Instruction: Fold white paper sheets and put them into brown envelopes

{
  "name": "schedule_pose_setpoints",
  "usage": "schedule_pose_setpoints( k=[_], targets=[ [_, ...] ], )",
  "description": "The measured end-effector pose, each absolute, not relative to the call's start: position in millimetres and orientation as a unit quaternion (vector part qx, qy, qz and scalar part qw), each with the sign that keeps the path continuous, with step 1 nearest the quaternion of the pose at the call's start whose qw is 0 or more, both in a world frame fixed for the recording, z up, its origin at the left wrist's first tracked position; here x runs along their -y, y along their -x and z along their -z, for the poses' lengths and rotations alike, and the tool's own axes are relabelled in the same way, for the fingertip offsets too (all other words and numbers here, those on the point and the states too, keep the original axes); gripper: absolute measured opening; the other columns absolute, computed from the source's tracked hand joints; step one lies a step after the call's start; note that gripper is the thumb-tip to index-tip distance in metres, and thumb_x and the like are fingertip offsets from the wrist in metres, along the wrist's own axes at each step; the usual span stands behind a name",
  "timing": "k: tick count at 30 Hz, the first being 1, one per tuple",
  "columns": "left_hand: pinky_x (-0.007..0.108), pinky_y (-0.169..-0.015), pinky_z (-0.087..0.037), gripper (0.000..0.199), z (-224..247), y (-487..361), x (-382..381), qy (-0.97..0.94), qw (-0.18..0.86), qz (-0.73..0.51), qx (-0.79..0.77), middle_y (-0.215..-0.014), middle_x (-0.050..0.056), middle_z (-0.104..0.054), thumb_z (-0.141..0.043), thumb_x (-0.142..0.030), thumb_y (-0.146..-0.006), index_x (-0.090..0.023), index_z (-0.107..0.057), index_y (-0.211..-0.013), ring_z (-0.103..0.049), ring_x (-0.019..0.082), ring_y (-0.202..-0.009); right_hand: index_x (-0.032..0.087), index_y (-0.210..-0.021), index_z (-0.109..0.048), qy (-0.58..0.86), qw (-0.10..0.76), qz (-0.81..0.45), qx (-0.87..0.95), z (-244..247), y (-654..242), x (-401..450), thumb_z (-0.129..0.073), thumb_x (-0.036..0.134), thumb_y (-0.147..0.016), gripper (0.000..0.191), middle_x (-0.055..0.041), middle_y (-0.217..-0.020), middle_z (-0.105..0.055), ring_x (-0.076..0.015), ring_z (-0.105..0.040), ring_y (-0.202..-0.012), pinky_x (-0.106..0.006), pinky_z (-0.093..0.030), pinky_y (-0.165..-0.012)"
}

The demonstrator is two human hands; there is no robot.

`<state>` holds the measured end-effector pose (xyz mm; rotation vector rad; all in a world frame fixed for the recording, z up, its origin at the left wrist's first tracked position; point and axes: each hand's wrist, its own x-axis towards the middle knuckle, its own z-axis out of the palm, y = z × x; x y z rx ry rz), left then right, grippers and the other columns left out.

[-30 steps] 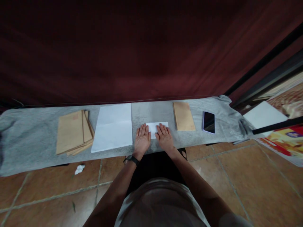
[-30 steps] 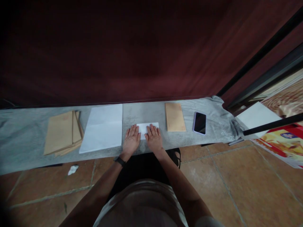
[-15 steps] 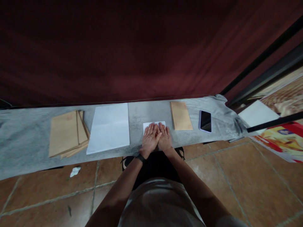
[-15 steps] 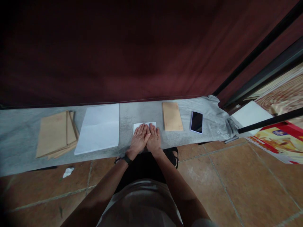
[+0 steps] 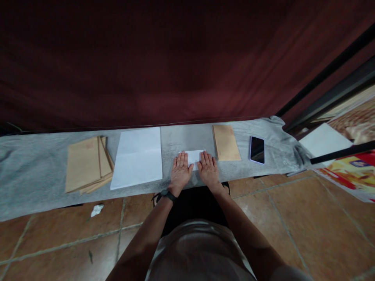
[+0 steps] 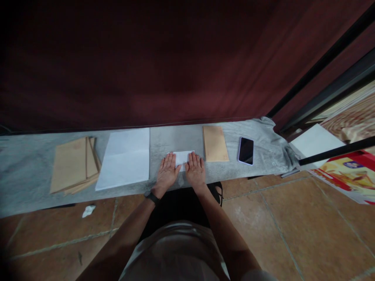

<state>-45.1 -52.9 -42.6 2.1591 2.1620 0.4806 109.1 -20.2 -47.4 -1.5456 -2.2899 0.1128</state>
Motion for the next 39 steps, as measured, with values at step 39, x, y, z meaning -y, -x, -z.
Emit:
schedule_pose_setpoints(
  k=[39],
  targets=[
    [0.044, -0.126, -0.023, 0.061, 32, 48, 89, -0.84, 0.002, -0.094, -0.534, -0.163, 0.011, -0.034, -0.045, -0.048, -0.101, -0.018, -0.039, -0.154, -0.026, 0.024, -0.153, 0.011, -0.157, -0.032, 0.513, 0.174, -0.01, 0.84, 53, -136, 54, -0.034, 0.04, -0.106, 0.059, -0.015, -0.159, -0.039, -0.0294, -0.04, -0.146, -0.049, -0.026, -0.12]
  ],
)
